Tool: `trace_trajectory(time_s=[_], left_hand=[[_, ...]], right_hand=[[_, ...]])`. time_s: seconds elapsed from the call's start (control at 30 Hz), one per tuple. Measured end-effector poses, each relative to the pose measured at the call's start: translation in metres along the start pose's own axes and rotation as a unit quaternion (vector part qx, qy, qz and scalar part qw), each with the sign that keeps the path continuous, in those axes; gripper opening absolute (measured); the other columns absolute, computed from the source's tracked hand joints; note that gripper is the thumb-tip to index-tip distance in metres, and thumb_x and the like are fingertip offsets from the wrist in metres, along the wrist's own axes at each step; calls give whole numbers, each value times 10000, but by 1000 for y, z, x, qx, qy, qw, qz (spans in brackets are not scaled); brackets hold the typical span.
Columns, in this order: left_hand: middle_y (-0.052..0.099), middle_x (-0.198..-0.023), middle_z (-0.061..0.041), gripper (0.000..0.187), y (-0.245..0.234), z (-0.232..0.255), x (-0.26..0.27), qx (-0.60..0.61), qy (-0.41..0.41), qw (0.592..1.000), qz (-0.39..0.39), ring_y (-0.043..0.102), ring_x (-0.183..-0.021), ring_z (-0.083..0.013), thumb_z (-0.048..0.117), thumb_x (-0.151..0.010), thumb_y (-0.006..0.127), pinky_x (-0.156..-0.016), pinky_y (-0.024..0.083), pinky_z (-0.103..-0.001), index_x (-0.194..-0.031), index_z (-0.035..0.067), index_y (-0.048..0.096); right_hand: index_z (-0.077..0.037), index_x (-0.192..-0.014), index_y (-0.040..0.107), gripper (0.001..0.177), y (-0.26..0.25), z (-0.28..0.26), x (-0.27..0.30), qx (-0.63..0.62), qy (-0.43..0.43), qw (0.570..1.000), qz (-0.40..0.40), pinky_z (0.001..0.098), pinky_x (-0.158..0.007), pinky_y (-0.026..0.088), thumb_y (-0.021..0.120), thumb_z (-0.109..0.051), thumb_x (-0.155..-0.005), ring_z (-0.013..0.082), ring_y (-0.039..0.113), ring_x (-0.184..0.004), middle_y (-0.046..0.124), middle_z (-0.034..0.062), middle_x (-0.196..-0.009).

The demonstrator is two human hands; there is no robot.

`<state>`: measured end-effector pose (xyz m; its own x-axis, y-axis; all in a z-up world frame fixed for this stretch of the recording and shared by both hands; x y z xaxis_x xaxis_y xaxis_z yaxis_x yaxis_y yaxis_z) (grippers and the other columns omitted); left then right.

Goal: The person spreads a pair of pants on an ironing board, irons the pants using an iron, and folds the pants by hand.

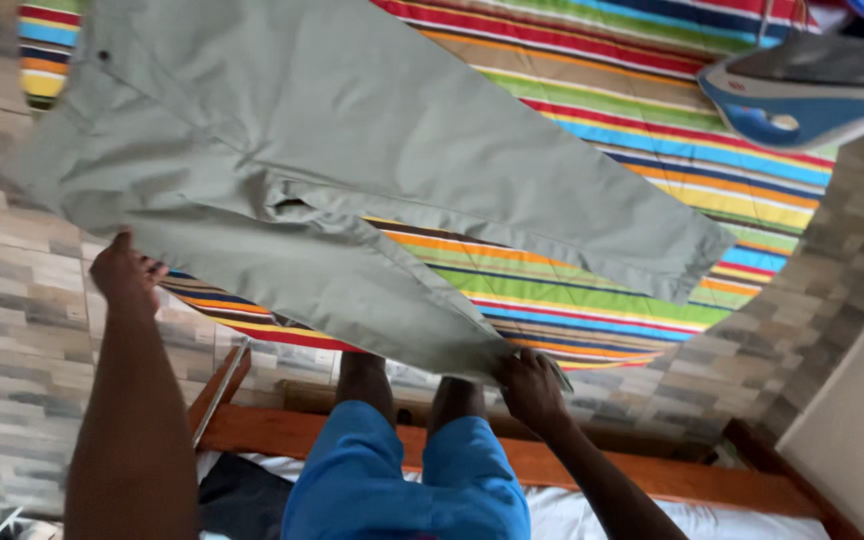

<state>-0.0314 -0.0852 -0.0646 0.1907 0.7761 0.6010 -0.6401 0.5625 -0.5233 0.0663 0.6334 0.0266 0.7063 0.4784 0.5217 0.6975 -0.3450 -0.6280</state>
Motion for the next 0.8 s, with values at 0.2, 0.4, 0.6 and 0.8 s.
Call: trace_trajectory(time_s=[0.2, 0.4, 0.6, 0.8], left_hand=[[664, -1032, -135, 252, 8, 25, -29, -42, 29, 999, -3, 620, -871, -235, 210, -979, 727, -674, 577, -377, -1124, 9, 683], [727, -984, -63, 101, -37, 73, -33, -47, 159, 986, 15, 634, -816, -190, -18, -890, 627, -611, 517, -304, -954, 23, 694], [634, -1026, -85, 200, -49, 118, 3, -15, 149, 988, -36, 539, -827, -198, -85, -796, 674, -597, 422, -363, -978, -5, 653], [679, -1215, -105, 214, -2, 103, -6, 142, -29, 979, -143, 675, -1072, -265, 123, -914, 711, -890, 592, -396, -1120, 69, 712]], right_hand=[[-91, -883, 767, 153, 54, -4, 21, 204, -21, 961, -186, 475, -889, 472, 649, -175, -831, 336, 566, -1092, 688, 141, -1047], [-116, -809, 790, 154, 61, -41, 76, 207, -101, 925, -303, 479, -895, 450, 666, -202, -838, 359, 533, -1165, 667, 136, -1076], [-168, -989, 798, 237, 29, -49, 95, 75, -80, 900, -421, 487, -1073, 413, 719, -236, -776, 305, 560, -1248, 728, 53, -1083], [-203, -1281, 711, 508, -10, -10, 93, -213, 114, 894, -378, 400, -1041, 552, 776, -316, -790, 228, 736, -1152, 766, 37, -1201]])
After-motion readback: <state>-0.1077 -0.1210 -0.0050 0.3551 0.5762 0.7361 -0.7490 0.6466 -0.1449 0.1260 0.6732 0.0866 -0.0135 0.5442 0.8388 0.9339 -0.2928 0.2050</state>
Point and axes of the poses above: each hand's wrist, its own x-axis away from the middle knuckle, its own y-axis out of the palm, z = x × y, the point moved 8 cm from there along -x, towards the middle knuckle
